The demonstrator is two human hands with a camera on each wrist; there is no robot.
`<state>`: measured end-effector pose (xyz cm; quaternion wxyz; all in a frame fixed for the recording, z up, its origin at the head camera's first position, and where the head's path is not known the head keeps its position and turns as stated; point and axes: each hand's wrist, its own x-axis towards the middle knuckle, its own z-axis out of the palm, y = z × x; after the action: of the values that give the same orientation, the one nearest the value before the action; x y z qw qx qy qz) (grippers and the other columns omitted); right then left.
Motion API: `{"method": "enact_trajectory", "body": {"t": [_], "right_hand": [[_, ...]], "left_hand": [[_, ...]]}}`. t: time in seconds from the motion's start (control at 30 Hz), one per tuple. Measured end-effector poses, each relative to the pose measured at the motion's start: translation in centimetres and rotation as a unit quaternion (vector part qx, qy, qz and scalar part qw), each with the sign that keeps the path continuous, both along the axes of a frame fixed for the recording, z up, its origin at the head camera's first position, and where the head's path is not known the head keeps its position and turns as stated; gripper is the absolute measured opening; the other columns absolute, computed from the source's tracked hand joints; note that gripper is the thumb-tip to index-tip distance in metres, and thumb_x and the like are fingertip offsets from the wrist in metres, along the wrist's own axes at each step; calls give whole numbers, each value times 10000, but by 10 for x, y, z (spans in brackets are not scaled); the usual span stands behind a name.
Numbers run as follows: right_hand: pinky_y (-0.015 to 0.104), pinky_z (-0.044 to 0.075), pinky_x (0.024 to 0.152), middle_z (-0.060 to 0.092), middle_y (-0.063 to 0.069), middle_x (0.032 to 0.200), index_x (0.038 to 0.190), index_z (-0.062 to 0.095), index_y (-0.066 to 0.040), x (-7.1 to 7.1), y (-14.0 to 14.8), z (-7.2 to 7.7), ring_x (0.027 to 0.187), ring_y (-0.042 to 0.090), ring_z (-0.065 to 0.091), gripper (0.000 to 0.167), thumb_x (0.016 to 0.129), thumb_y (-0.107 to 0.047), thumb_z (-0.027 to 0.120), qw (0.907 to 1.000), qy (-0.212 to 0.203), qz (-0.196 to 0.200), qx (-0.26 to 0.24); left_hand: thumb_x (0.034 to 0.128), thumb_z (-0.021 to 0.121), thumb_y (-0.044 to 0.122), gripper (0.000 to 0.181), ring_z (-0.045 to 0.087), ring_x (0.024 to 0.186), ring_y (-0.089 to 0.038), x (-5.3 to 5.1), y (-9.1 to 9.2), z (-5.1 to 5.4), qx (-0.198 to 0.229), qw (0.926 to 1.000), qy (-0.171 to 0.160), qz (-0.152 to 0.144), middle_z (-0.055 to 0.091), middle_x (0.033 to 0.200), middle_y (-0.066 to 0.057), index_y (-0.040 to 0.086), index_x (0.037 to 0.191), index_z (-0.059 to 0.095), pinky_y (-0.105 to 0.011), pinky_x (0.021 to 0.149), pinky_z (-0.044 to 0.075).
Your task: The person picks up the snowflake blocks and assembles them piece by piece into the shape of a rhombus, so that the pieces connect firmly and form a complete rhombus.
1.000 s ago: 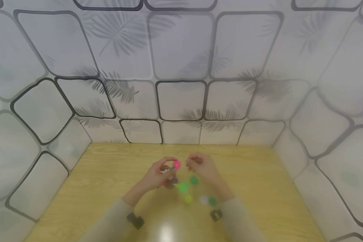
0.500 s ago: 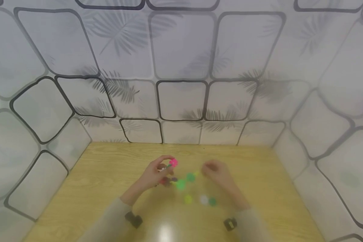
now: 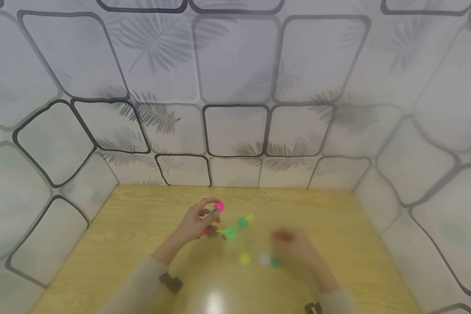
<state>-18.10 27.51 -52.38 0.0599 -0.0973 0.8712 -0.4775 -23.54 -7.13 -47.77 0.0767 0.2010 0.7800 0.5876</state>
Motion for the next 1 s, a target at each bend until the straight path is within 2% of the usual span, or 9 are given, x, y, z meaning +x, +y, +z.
{"method": "enact_trajectory", "body": {"t": [0.2, 0.5, 0.63, 0.8, 1.0], "right_hand": [[215, 550, 748, 768, 31, 1031, 1188, 742, -13, 9, 9, -12, 882, 38, 637, 298, 967, -211, 778, 9992, -15, 302, 261], [205, 553, 783, 751, 27, 1101, 1200, 739, -53, 17, 13, -24, 918, 39, 635, 347, 943, -275, 808, 9975, -302, 355, 525], [197, 558, 794, 747, 77, 1153, 1222, 718, -21, 20, 15, -26, 939, 49, 633, 384, 935, -259, 812, 9974, -332, 491, 421], [186, 552, 789, 730, 114, 1181, 1235, 699, 4, 21, 19, -30, 927, 34, 609, 421, 902, -211, 839, 9969, -338, 663, 253], [199, 511, 721, 683, 60, 1082, 1212, 715, -32, 17, 21, -38, 862, 40, 541, 394, 892, -218, 850, 9955, -188, 855, 351]], "left_hand": [[1082, 613, 161, 431, 606, 584, -105, 0, 0, 2, -10, 10000, 83, 6, 777, 962, -224, 85, 1498, 530, -211, 490, 418], [1078, 621, 158, 431, 507, 518, -94, -2, 1, 1, 81, 9999, 59, -69, 771, 958, -228, 77, 1492, 531, -210, 466, 391], [1078, 621, 154, 430, 569, 557, -107, -3, 1, 0, 101, 9999, 52, -56, 769, 956, -228, 79, 1491, 531, -205, 455, 374], [1081, 619, 161, 433, 695, 665, -147, -4, 0, 0, 87, 10000, 13, -24, 771, 959, -221, 94, 1498, 528, -208, 479, 434], [1083, 615, 164, 433, 752, 739, -187, -3, -1, 1, 76, 10000, -1, -17, 766, 981, -249, 93, 1501, 526, -213, 489, 468]]}}
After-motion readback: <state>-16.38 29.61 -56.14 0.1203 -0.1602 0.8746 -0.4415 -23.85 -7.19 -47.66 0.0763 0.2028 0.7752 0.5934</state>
